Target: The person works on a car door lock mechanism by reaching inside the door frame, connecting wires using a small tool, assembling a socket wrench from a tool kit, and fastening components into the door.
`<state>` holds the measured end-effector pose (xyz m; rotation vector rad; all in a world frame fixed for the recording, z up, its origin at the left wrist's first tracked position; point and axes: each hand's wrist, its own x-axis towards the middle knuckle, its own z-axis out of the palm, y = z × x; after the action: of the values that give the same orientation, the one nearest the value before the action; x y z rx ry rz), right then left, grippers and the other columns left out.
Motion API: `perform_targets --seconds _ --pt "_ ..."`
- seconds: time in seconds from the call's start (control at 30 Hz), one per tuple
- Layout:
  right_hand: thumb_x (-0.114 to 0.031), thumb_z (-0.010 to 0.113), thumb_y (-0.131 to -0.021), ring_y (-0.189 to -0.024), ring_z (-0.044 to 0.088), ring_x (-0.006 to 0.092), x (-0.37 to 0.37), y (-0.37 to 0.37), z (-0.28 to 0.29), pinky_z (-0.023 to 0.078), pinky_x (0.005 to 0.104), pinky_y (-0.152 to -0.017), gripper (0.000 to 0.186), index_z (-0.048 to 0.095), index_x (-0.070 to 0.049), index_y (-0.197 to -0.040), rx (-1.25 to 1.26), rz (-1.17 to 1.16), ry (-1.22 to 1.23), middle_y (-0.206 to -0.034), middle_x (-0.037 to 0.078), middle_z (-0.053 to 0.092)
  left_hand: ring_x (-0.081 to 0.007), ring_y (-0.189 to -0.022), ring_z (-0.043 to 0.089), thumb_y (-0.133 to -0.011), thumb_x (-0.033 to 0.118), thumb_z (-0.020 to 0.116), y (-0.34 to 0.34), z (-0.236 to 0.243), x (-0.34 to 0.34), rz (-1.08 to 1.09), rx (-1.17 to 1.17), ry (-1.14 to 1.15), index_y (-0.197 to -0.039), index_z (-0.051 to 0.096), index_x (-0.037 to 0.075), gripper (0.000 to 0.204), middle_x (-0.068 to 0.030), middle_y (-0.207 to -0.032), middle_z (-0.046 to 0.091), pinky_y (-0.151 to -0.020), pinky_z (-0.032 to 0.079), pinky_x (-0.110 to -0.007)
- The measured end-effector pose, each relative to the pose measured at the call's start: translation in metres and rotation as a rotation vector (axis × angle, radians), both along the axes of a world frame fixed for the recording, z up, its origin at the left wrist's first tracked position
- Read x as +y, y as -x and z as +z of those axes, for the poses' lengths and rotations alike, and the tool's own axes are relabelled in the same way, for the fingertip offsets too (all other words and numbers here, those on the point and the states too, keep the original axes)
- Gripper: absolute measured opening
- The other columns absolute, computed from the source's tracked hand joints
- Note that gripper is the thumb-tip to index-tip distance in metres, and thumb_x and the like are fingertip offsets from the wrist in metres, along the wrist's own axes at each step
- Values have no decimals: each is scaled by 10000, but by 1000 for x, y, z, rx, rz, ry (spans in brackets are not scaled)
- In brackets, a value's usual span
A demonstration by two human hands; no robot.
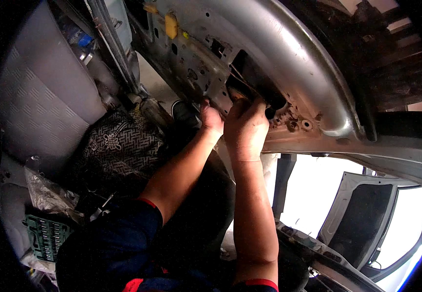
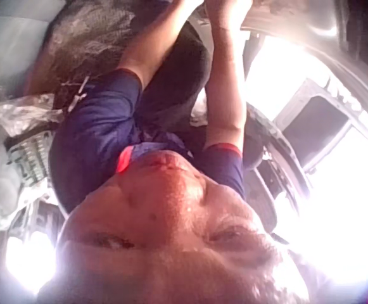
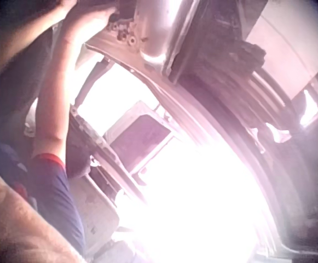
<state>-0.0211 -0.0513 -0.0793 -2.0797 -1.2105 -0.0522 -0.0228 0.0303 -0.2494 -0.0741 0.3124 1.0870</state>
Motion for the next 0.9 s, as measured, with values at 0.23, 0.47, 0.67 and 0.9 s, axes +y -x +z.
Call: perform_targets --seconds 0.23,0.47,0.67,0.9 --pt "-227 581 -962 -995 662 497 1 5 10 544 518 -862 339 579 22 -1192 29 -30 -13 -1060 315 682 -274 -1315 487 -995 590 368 -3 3 -5 48 71 -80 -1451 494 148 647 -63 -1421 526 -1083 427 -451" --pt "-225 573 -946 -897 666 519 8 3 -2 556 545 -777 356 535 38 -1183 79 -54 -48 -956 339 679 -295 -1297 524 -1006 478 420 -14 -2 9 72 446 200 -1404 520 74 577 -111 -1435 544 -1070 436 -458" --pt "-175 611 -915 -689 665 482 3 -1 -13 550 546 -636 252 527 40 -1018 -24 -12 -113 -720 282 654 -290 -1023 611 -1017 383 488 48 32 24 293 1277 -55 -1250 562 -39 488 -140 -1128 637 -920 498 -429" --pt "-127 599 -873 -712 679 464 3 -15 -24 560 535 -645 298 543 37 -1115 -68 67 -60 -763 291 672 -111 -671 565 -985 463 610 128 144 119 -14 980 -307 -962 634 141 324 28 -798 625 -623 484 -275"
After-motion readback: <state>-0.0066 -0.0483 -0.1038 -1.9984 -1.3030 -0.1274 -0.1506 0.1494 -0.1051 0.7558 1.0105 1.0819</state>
